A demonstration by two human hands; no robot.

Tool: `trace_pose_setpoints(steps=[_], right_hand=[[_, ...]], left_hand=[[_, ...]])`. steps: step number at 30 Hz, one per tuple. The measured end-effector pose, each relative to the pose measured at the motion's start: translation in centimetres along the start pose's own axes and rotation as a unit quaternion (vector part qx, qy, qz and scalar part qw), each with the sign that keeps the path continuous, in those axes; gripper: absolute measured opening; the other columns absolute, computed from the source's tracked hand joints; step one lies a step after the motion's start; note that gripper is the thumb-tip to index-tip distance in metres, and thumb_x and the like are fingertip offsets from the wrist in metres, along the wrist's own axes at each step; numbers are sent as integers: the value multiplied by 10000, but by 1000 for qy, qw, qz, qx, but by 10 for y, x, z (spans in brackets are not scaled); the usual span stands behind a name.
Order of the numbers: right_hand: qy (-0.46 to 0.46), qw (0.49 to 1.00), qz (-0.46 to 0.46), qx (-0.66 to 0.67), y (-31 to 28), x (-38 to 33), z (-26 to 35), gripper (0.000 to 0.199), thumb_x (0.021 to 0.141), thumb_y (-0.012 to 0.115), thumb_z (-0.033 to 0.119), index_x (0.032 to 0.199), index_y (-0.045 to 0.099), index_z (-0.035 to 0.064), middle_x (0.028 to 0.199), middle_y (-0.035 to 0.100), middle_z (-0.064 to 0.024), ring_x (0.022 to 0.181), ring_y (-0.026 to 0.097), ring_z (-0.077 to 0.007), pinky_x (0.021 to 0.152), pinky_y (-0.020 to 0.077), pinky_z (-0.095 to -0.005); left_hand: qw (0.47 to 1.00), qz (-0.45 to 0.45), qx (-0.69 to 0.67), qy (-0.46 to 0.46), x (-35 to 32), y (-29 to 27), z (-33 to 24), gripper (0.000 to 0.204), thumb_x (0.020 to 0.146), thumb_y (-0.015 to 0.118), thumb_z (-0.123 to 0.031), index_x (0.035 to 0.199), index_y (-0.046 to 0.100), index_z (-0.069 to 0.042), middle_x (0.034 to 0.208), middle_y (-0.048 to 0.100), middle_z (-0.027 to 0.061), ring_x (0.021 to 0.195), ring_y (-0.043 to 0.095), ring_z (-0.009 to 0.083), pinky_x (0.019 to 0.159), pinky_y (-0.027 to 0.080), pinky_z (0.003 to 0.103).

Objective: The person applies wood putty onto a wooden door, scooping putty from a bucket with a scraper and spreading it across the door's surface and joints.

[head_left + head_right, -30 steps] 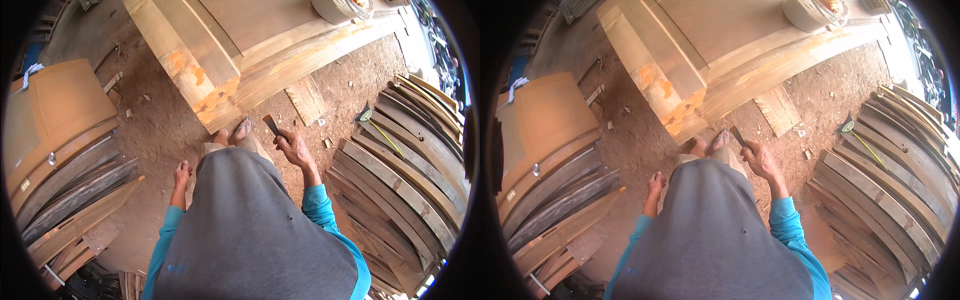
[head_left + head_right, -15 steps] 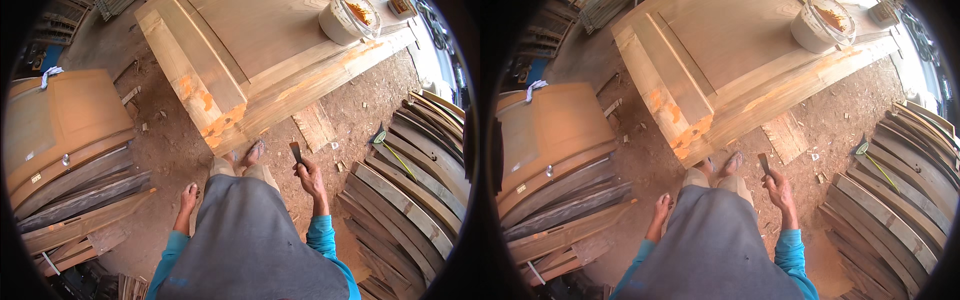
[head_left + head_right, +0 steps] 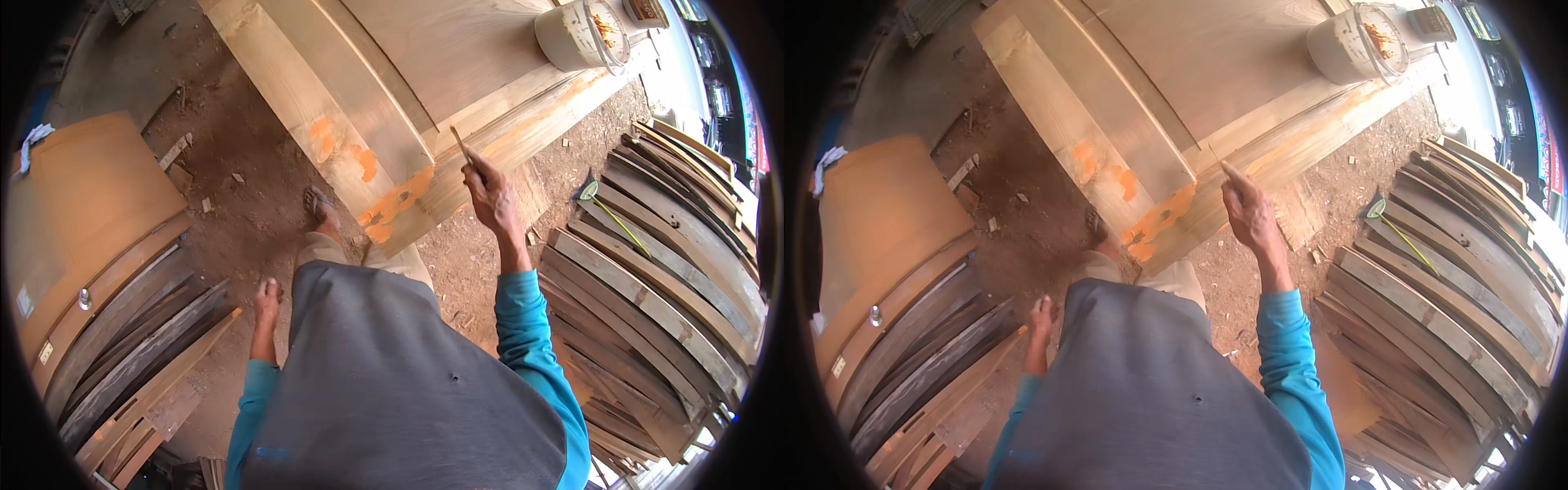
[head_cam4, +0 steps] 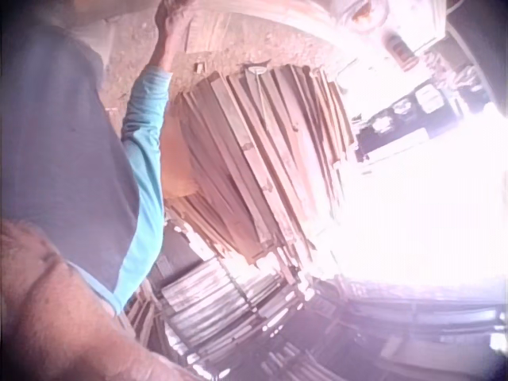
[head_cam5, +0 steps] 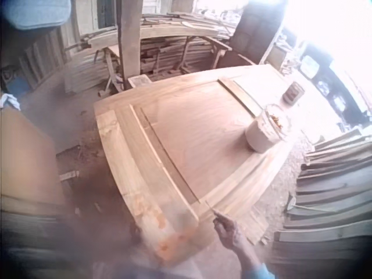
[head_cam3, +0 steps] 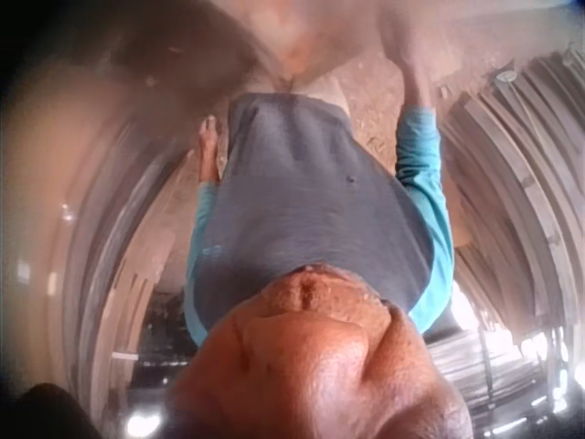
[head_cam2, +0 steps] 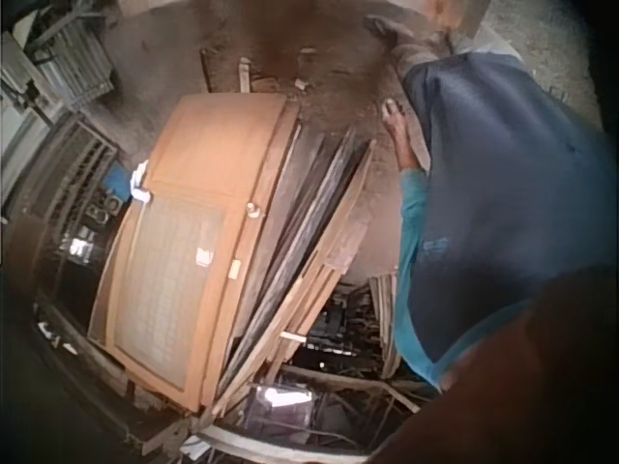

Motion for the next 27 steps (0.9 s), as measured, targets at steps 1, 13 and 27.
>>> trace_pose_setpoints(steps=[1, 13, 27], right_hand=[[-56, 995, -20, -76, 1, 10, 23, 398, 1023, 559, 166, 1401, 635, 66, 935, 681, -173, 823, 685, -260, 751, 547, -401], [-121, 939, -24, -322, 36, 53, 49, 346, 990, 612, 148, 1331, 661, 117, 925, 649, -179, 841, 670, -380, 730, 548, -470], [-149, 933, -8, -327, 27, 72, 43, 350, 957, 625, 139, 1304, 666, 141, 899, 643, -168, 854, 687, -373, 708, 562, -481]], left_hand=[[999, -10, -33, 6, 12, -17, 5, 519, 1065, 545, -407, 1361, 583, 18, 1216, 709, 179, 1088, 709, 285, 900, 570, 389], [996, -49, -74, -21, 42, -72, -1, 569, 1064, 528, -429, 1407, 546, 24, 1279, 683, 204, 1159, 684, 311, 988, 552, 412], [997, 15, -61, -51, -3, 29, -43, 556, 1085, 492, -389, 1410, 522, 61, 1326, 663, 221, 1204, 667, 340, 1023, 532, 429]])
Point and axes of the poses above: each hand's wrist, its own x-axis towards the middle knuckle, its own y-axis out of the palm, z = x × y, the point moved 5 cm from there along x, towards the middle knuckle
